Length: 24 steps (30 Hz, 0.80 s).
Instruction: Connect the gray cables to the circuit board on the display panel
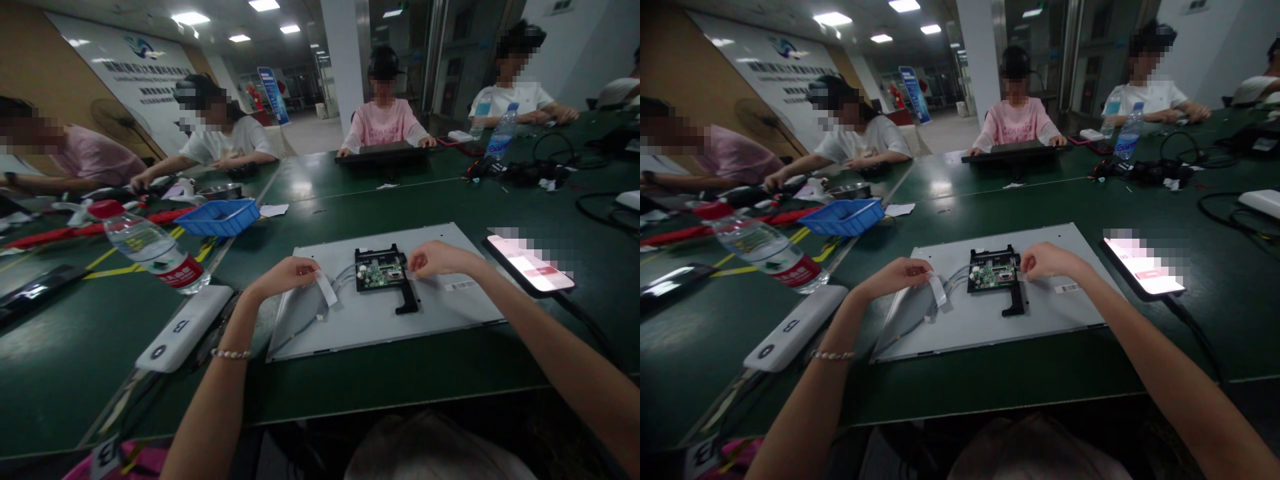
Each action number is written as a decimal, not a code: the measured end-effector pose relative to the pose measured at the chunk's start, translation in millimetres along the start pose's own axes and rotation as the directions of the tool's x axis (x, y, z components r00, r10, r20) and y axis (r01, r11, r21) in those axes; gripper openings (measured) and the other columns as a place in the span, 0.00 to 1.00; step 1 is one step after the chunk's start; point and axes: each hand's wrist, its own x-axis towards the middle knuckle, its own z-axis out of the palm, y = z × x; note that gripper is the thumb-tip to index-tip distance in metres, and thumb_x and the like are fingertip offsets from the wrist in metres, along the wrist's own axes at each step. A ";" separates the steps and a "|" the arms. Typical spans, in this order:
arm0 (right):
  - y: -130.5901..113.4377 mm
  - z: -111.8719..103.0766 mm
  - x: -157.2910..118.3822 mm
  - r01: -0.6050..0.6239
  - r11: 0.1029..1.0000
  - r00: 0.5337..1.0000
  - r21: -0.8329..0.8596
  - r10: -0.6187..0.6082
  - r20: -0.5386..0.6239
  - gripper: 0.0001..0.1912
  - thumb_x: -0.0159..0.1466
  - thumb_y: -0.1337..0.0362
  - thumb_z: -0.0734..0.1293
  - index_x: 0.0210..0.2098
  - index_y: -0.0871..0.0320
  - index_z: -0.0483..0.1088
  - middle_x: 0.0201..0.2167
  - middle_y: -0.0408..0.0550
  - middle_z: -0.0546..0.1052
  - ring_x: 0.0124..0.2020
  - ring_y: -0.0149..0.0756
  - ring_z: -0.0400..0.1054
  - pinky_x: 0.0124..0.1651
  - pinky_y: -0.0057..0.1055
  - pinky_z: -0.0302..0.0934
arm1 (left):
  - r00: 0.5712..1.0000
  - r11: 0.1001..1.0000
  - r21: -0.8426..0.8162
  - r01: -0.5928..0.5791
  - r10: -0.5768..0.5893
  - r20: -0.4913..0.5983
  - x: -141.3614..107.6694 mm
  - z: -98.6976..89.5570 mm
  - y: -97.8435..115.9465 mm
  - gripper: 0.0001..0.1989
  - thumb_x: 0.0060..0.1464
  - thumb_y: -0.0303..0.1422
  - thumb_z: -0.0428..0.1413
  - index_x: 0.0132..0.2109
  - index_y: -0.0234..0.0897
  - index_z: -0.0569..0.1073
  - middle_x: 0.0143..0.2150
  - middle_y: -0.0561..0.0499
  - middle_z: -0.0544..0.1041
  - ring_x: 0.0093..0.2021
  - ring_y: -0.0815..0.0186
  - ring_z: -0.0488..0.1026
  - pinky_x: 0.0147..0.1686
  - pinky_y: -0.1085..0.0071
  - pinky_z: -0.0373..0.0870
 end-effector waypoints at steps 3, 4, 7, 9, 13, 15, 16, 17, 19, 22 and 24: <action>2.6 -1.3 0.4 0.007 1.000 1.000 0.001 -0.007 -0.010 0.08 0.52 0.62 0.68 0.32 0.56 0.75 0.32 0.45 0.78 0.34 0.37 0.72 0.37 0.30 0.63 | 0.998 0.998 0.062 0.024 -0.020 -0.061 -0.2 -0.7 -1.7 0.16 0.56 0.42 0.50 0.39 0.33 0.74 0.31 0.51 0.74 0.30 0.69 0.68 0.32 0.75 0.63; 3.6 -2.6 0.2 0.003 1.000 1.000 -0.004 -0.004 -0.027 0.08 0.53 0.62 0.67 0.32 0.56 0.75 0.32 0.45 0.79 0.34 0.37 0.72 0.37 0.30 0.63 | 0.996 0.995 0.087 0.041 -0.034 -0.081 -0.3 -1.1 -1.9 0.16 0.56 0.42 0.50 0.39 0.33 0.74 0.30 0.51 0.74 0.30 0.69 0.68 0.31 0.75 0.64; 7.5 -8.6 -0.8 -0.031 0.999 0.993 -0.022 0.028 -0.113 0.09 0.55 0.62 0.65 0.32 0.57 0.76 0.32 0.47 0.79 0.35 0.38 0.72 0.37 0.31 0.63 | 0.989 0.984 0.150 0.097 -0.077 -0.130 -0.3 -2.0 -3.4 0.15 0.56 0.40 0.49 0.40 0.35 0.74 0.29 0.52 0.74 0.29 0.68 0.69 0.31 0.75 0.64; 12.1 -12.4 -0.8 -0.062 0.997 0.985 -0.044 0.054 -0.167 0.09 0.55 0.62 0.65 0.32 0.58 0.77 0.32 0.48 0.79 0.35 0.39 0.72 0.37 0.31 0.62 | 0.984 0.977 0.183 0.111 -0.082 -0.161 -0.1 -2.2 -6.1 0.15 0.56 0.40 0.48 0.41 0.35 0.74 0.29 0.52 0.74 0.29 0.68 0.69 0.31 0.75 0.65; 27.1 -15.3 2.3 -0.130 0.987 0.967 -0.098 0.104 -0.235 0.10 0.55 0.63 0.65 0.31 0.59 0.77 0.31 0.49 0.79 0.33 0.40 0.72 0.35 0.31 0.62 | 0.977 0.964 0.234 0.125 -0.079 -0.198 1.2 -1.2 -12.8 0.15 0.56 0.39 0.47 0.40 0.36 0.74 0.31 0.51 0.75 0.31 0.67 0.70 0.32 0.74 0.65; 34.7 -15.0 4.5 -0.152 0.982 0.957 -0.116 0.116 -0.267 0.10 0.55 0.62 0.65 0.31 0.59 0.77 0.32 0.50 0.79 0.34 0.40 0.72 0.36 0.31 0.61 | 0.978 0.958 0.254 0.132 -0.084 -0.192 1.9 -0.4 -15.3 0.15 0.56 0.40 0.47 0.40 0.35 0.74 0.32 0.50 0.75 0.31 0.66 0.71 0.33 0.74 0.66; 37.7 -14.8 5.4 -0.161 0.978 0.950 -0.129 0.118 -0.288 0.10 0.55 0.62 0.65 0.32 0.59 0.77 0.32 0.50 0.79 0.35 0.41 0.72 0.36 0.32 0.61 | 0.978 0.955 0.265 0.134 -0.085 -0.190 2.2 0.0 -16.2 0.15 0.56 0.40 0.47 0.40 0.36 0.74 0.33 0.50 0.76 0.31 0.66 0.71 0.33 0.74 0.66; 39.7 -14.5 6.2 -0.171 0.975 0.942 -0.144 0.119 -0.314 0.11 0.56 0.62 0.64 0.32 0.59 0.77 0.33 0.51 0.79 0.36 0.41 0.72 0.38 0.32 0.61 | 0.978 0.952 0.274 0.138 -0.087 -0.191 2.5 0.3 -17.0 0.16 0.56 0.40 0.47 0.40 0.36 0.74 0.33 0.50 0.76 0.31 0.66 0.71 0.34 0.73 0.66; 40.3 -13.9 6.9 -0.179 0.969 0.924 -0.170 0.106 -0.368 0.12 0.57 0.61 0.63 0.34 0.60 0.76 0.35 0.52 0.79 0.37 0.42 0.72 0.40 0.33 0.61 | 0.974 0.945 0.291 0.152 -0.094 -0.204 3.0 0.8 -18.0 0.17 0.56 0.41 0.47 0.43 0.35 0.73 0.32 0.50 0.76 0.31 0.65 0.71 0.34 0.72 0.66; 32.9 -11.4 7.0 -0.146 0.971 0.892 -0.188 0.047 -0.450 0.14 0.60 0.61 0.61 0.38 0.61 0.75 0.37 0.54 0.78 0.38 0.42 0.71 0.42 0.35 0.61 | 0.969 0.940 0.295 0.171 -0.106 -0.223 3.5 1.5 -18.0 0.18 0.56 0.42 0.47 0.46 0.35 0.72 0.32 0.49 0.75 0.31 0.65 0.72 0.34 0.72 0.66; 23.9 -8.1 7.2 -0.075 0.978 0.867 -0.194 -0.033 -0.497 0.15 0.61 0.61 0.61 0.41 0.62 0.74 0.40 0.55 0.76 0.39 0.41 0.71 0.44 0.35 0.62 | 0.969 0.944 0.283 0.169 -0.106 -0.223 3.6 2.4 -16.7 0.19 0.56 0.43 0.47 0.47 0.36 0.71 0.32 0.50 0.75 0.31 0.65 0.72 0.33 0.72 0.66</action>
